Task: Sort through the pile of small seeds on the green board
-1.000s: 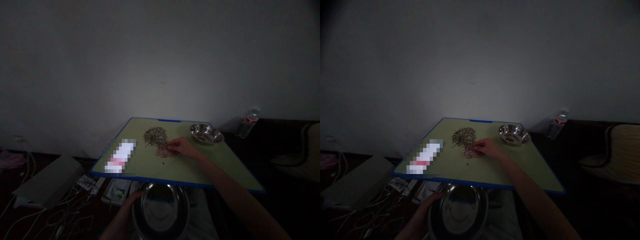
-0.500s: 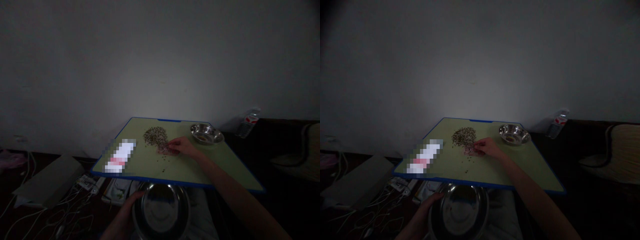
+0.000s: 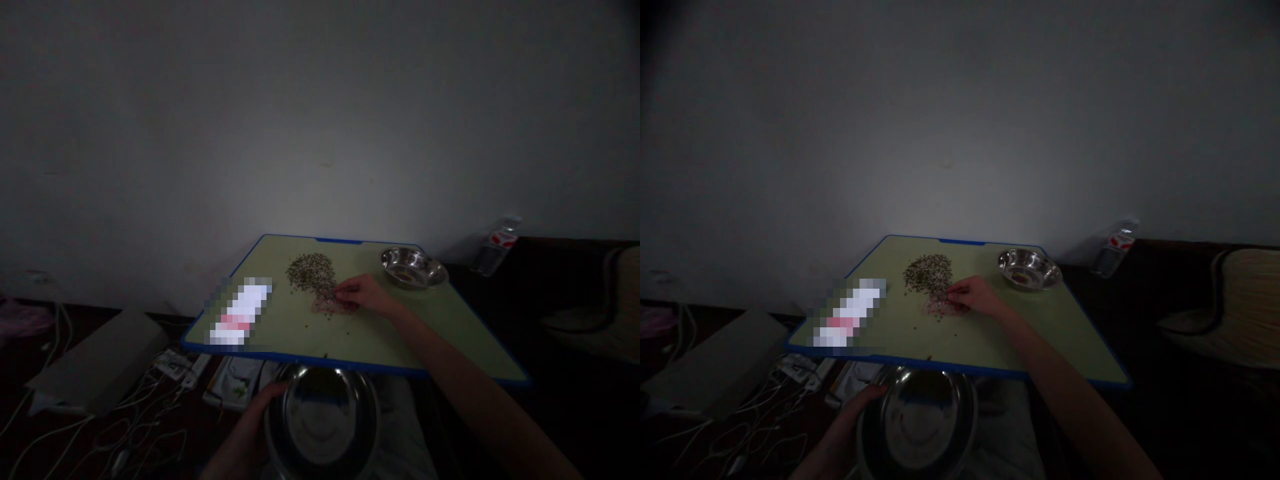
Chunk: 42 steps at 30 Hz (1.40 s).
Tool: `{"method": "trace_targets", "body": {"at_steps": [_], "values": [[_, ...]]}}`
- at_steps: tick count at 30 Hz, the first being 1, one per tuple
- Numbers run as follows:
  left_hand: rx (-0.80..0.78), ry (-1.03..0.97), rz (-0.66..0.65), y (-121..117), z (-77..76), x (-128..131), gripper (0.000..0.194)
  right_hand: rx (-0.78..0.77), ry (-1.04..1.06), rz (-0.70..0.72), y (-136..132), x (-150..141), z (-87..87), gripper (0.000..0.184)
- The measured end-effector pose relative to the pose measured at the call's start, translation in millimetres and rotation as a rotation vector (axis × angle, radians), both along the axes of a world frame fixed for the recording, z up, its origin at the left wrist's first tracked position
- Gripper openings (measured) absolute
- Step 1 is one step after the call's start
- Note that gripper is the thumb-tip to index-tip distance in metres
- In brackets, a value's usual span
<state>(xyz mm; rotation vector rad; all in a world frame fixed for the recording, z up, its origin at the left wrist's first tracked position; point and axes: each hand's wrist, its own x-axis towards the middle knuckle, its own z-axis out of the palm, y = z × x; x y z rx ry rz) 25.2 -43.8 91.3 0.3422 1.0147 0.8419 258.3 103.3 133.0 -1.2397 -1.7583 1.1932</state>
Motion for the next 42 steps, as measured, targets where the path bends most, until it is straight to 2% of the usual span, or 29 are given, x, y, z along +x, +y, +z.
{"method": "trace_targets", "body": {"at_steps": [8, 15, 22, 25, 28, 33, 42], "values": [[-0.009, 0.028, 0.016, -0.2, 8.1, 3.5, 0.023, -0.030, 0.005, 0.007, -1.0, 0.0, 0.8, 0.038], [-0.014, 0.051, 0.026, -0.4, 4.4, 2.4, 0.019, -0.032, -0.015, 0.028, -1.9, 0.4, 1.9, 0.040], [-0.022, 0.031, 0.011, -0.6, 5.3, 2.3, 0.023, -0.032, -0.002, 0.017, -2.0, 0.0, 1.5, 0.041], [-0.040, -0.001, 0.040, -0.5, 6.6, 2.5, 0.023, -0.035, -0.013, 0.020, -1.9, -0.2, 1.6, 0.041], [-0.048, -0.035, 0.014, 0.3, 5.5, 2.1, 0.023, -0.041, -0.015, 0.020, -1.6, -0.1, 1.1, 0.041], [-0.018, 0.003, 0.003, 0.9, 0.2, 0.1, 0.022, -0.070, 0.010, 0.036, -1.2, 0.3, -0.8, 0.040], [-0.004, 0.012, 0.022, -1.4, 1.8, 0.0, 0.019, -0.057, -0.020, 0.040, 0.3, 1.9, -0.5, 0.037]]}}
